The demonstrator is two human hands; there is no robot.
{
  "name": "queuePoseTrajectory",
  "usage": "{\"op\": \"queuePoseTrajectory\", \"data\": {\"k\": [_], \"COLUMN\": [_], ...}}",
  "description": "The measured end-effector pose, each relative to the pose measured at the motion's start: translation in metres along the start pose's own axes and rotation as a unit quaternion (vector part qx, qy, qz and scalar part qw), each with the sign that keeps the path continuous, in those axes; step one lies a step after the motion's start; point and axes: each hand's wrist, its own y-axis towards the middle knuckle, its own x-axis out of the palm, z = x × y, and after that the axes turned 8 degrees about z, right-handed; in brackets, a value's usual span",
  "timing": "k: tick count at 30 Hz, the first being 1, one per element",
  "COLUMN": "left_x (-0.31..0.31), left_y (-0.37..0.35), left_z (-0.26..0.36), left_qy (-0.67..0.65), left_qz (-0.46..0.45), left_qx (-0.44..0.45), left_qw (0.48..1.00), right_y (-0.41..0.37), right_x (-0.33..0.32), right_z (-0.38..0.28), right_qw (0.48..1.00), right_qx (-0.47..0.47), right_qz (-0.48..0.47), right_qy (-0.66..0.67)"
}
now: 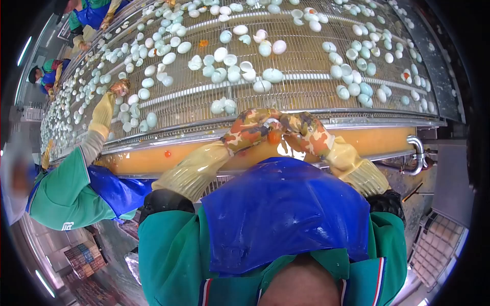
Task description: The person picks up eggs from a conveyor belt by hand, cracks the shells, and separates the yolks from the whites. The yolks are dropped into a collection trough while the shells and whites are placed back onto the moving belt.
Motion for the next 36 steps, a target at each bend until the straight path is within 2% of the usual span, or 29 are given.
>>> {"op": "queuePoseTrajectory", "data": {"k": [1, 3, 4, 5, 7, 8, 9, 10, 11, 12, 14, 15, 17, 18, 19, 21, 22, 27, 30, 32, 33, 34, 35, 36], "left_x": [0.0, 0.003, 0.018, 0.025, 0.029, 0.026, 0.02, 0.014, 0.005, -0.008, -0.027, -0.031, -0.037, -0.039, -0.04, -0.041, -0.043, -0.072, -0.09, -0.091, -0.082, -0.043, -0.004, 0.035], "left_y": [0.004, 0.01, 0.007, 0.01, 0.027, 0.048, 0.072, 0.087, 0.099, 0.114, 0.155, 0.173, 0.209, 0.225, 0.238, 0.258, 0.263, 0.273, 0.254, 0.238, 0.226, 0.211, 0.195, 0.18], "left_z": [-0.007, -0.016, -0.001, 0.015, 0.043, 0.054, 0.063, 0.069, 0.072, 0.072, 0.058, 0.049, 0.032, 0.024, 0.016, 0.004, -0.004, -0.021, -0.026, -0.028, -0.025, -0.007, 0.01, 0.027], "left_qy": [0.1, 0.295, 0.133, 0.121, 0.096, -0.02, -0.136, -0.012, 0.11, 0.228, 0.408, 0.476, 0.569, 0.599, 0.625, 0.66, 0.675, 0.707, 0.706, 0.656, 0.603, 0.481, 0.333, 0.192], "left_qz": [-0.033, -0.096, -0.092, -0.03, 0.094, 0.208, 0.314, 0.362, 0.405, 0.444, 0.416, 0.391, 0.344, 0.326, 0.312, 0.293, 0.285, 0.27, 0.259, 0.256, 0.253, 0.24, 0.217, 0.189], "left_qx": [0.048, 0.144, 0.071, 0.053, 0.015, 0.094, 0.172, 0.166, 0.16, 0.15, 0.13, 0.111, 0.066, 0.043, 0.022, -0.009, -0.021, -0.001, 0.059, 0.13, 0.166, 0.193, 0.217, 0.235], "left_qw": [0.993, 0.94, 0.984, 0.991, 0.991, 0.973, 0.924, 0.917, 0.893, 0.853, 0.802, 0.78, 0.744, 0.73, 0.715, 0.692, 0.681, 0.654, 0.657, 0.698, 0.738, 0.821, 0.892, 0.934], "right_y": [-0.01, -0.009, -0.022, -0.034, -0.052, -0.06, -0.065, -0.063, -0.057, -0.048, -0.012, -0.002, 0.008, 0.014, 0.011, 0.005, 0.011, 0.008, 0.007, 0.017, 0.02, 0.021, 0.024, 0.029], "right_x": [-0.003, -0.033, -0.032, -0.032, -0.056, -0.071, -0.088, -0.109, -0.119, -0.118, -0.102, -0.094, -0.089, -0.096, -0.093, -0.097, -0.106, -0.12, -0.125, -0.138, -0.142, -0.139, -0.144, -0.149], "right_z": [0.007, 0.0, 0.029, 0.059, 0.061, 0.054, 0.044, 0.031, 0.031, 0.038, 0.057, 0.059, 0.047, 0.029, 0.038, 0.049, 0.035, 0.06, 0.062, 0.057, 0.056, 0.06, 0.06, 0.055], "right_qw": [1.0, 0.979, 0.996, 0.99, 0.974, 0.955, 0.928, 0.893, 0.885, 0.909, 0.948, 0.951, 0.959, 0.972, 0.96, 0.956, 0.969, 0.972, 0.969, 0.965, 0.96, 0.95, 0.94, 0.932], "right_qx": [-0.001, -0.13, -0.026, 0.083, 0.177, 0.222, 0.265, 0.304, 0.304, 0.256, 0.108, 0.061, 0.041, 0.079, 0.061, 0.032, 0.1, 0.133, 0.182, 0.206, 0.219, 0.182, 0.193, 0.187], "right_qz": [-0.014, -0.05, -0.082, -0.092, -0.114, -0.122, -0.128, -0.13, -0.095, -0.024, 0.104, 0.14, 0.178, 0.186, 0.204, 0.21, 0.208, 0.185, 0.163, 0.134, 0.121, 0.162, 0.152, 0.151], "right_qy": [0.002, -0.147, -0.038, 0.067, -0.082, -0.156, -0.229, -0.304, -0.34, -0.329, -0.28, -0.267, -0.218, -0.123, -0.181, -0.204, -0.084, -0.059, 0.03, 0.093, 0.123, 0.196, 0.236, 0.271]}}
